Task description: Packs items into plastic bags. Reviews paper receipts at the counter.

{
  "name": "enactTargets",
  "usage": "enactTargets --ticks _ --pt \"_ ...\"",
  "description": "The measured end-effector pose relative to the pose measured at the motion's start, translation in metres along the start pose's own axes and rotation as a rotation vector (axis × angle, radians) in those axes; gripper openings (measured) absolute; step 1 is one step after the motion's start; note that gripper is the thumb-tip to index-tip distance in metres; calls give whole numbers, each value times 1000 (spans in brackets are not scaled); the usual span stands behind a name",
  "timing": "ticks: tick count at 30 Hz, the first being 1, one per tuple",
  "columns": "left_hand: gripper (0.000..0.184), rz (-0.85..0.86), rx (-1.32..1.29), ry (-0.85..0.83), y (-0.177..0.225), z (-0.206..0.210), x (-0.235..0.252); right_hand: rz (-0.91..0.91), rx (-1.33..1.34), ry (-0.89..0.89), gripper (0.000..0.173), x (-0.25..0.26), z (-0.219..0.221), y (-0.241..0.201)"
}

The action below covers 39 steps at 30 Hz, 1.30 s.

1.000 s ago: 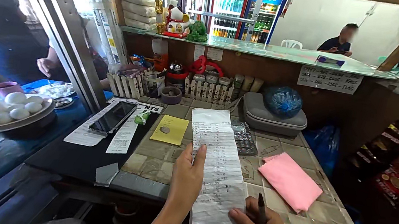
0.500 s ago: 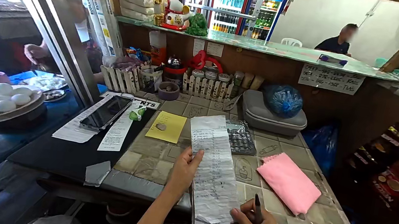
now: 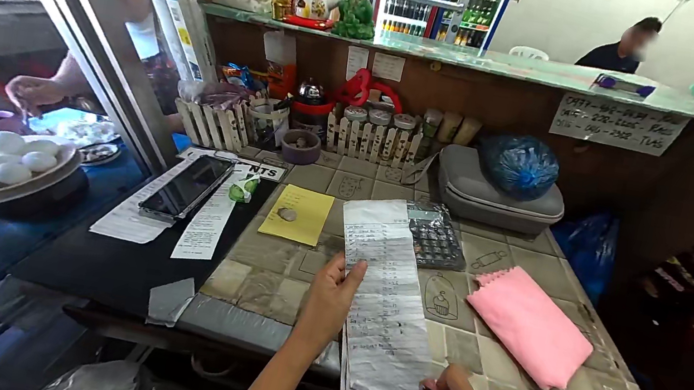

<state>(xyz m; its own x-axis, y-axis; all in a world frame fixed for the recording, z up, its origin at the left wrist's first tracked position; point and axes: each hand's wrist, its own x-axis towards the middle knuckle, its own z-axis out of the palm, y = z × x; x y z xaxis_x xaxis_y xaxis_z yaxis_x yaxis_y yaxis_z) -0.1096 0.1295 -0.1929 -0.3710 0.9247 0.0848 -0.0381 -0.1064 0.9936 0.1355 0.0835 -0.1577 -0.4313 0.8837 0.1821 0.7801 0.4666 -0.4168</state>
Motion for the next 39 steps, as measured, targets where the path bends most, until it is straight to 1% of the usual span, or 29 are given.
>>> enactTargets --ticks 2,4,8,10,11,13,15,17,19,21,23,26,28,32,36,39 --pt "28 -1 15 0 0 0 0 -45 -49 17 18 -1 -4 -5" --pt "28 1 21 7 1 1 -1 -69 -24 60 21 -1 -6 -11" --pt "29 10 33 4 1 1 -1 -112 267 242 21 4 -4 -28" --pt "30 3 33 3 -1 1 -1 -113 344 289 20 10 0 -37" --pt "30 7 28 1 -1 1 -1 -84 343 297 21 13 1 -40" --pt "29 17 18 6 -1 0 0 29 277 269 25 17 2 -40" --pt "29 17 -4 6 -1 0 0 154 202 204 35 18 4 -36" --pt "29 18 -33 -1 -1 -1 0 256 203 110 45 17 5 -29" --pt "29 21 -47 -6 -2 -1 1 304 262 29 45 15 8 -20" --pt "30 9 -42 -4 -2 -1 1 318 318 -6 41 14 13 -14" --pt "30 5 -45 -3 -2 -1 2 324 347 11 38 14 17 -12" --pt "29 6 -60 -3 -1 -1 1 352 355 24 45 14 19 -12" --pt "30 5 -63 -3 -2 -1 2 363 354 9 46 13 19 -11" --pt "30 -2 -53 -3 -2 -2 2 401 380 -64 41 17 8 -15" --pt "29 15 -24 7 -3 -2 3 372 348 -28 40 15 18 -9" --pt "29 22 -42 4 -3 0 4 376 321 -72 34 17 15 -9"
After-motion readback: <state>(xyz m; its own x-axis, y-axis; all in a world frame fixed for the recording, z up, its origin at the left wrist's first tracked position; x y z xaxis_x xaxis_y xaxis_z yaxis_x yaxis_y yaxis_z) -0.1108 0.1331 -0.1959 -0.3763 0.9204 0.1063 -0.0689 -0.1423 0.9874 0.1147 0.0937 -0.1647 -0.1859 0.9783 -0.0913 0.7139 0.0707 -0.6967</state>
